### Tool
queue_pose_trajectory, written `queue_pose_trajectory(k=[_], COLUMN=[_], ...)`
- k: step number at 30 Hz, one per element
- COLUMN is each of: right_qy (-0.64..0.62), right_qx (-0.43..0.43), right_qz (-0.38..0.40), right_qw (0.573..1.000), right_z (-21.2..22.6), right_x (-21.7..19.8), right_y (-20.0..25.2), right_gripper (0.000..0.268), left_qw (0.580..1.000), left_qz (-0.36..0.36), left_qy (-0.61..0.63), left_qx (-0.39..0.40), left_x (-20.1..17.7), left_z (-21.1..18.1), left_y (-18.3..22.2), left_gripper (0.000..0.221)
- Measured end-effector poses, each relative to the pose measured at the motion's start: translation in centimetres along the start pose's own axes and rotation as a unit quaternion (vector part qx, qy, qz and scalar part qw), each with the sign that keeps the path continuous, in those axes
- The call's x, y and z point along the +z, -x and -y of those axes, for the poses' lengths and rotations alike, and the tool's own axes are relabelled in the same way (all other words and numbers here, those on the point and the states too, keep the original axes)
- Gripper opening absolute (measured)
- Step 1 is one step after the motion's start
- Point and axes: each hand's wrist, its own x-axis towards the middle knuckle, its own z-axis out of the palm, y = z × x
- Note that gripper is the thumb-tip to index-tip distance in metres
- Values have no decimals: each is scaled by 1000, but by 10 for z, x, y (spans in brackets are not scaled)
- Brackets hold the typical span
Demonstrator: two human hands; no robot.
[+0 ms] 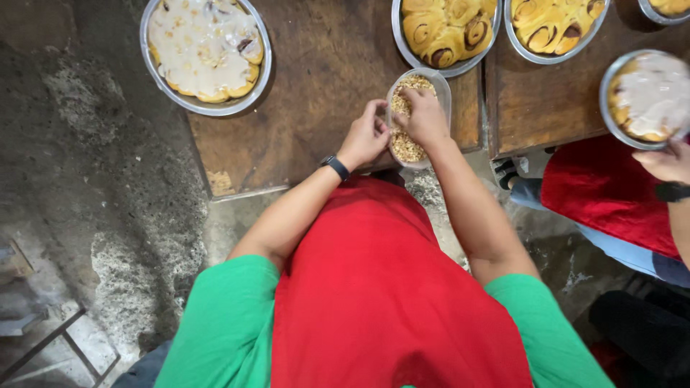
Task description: The person tops circular pastries with a white glaze and sprinkles crushed nuts by hand while rearranging the trays on a table.
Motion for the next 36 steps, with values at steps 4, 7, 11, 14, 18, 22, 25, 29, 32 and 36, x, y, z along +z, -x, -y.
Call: queue_pose_trajectory(k=[4, 7, 11, 14, 18, 22, 25, 29, 32, 36], right_qy=[-4, 14, 16, -188, -702, -829, -891, -884, -832, -746], right_qx=[10, -19, 15, 292, 380, 359, 276, 258, 287, 342], right_qz=[54, 6, -22, 0, -13, 33, 53, 18, -13, -81], right_qw=[998, 1000, 1000, 938, 602, 426, 357, 389, 475, 566], right_z=[10, 8, -5, -30, -72, -84, -99, -160, -227, -297], right_x=[-4, 5, 12, 19, 32, 19, -30, -122, -178, -220], right_y=[15, 33, 40, 37, 35, 41, 56, 98, 130, 170], right_gripper=[42, 30, 13, 20, 17, 18, 21, 19, 21, 16], left_qw=[1000, 1000, 999, 999, 998, 979, 972, 993, 995, 989], left_qz=[-5, -23, -36, -41, -55, -192, -207, -14, 92, 133], left_qy=[1, 5, 1, -19, -38, -6, 40, 119, 22, 22], left_qx=[-11, 5, 10, -8, -13, 75, 107, 4, 10, -62], left_x=[0, 2, 7, 9, 10, 22, 66, 166, 275, 407], left_z=[0, 4, 5, 4, -12, -48, -79, -88, -50, 11], left_y=[0, 0, 2, 3, 3, 0, -14, -60, -117, -194], left_gripper=[55, 54, 55, 55, 57, 44, 32, 19, 30, 49])
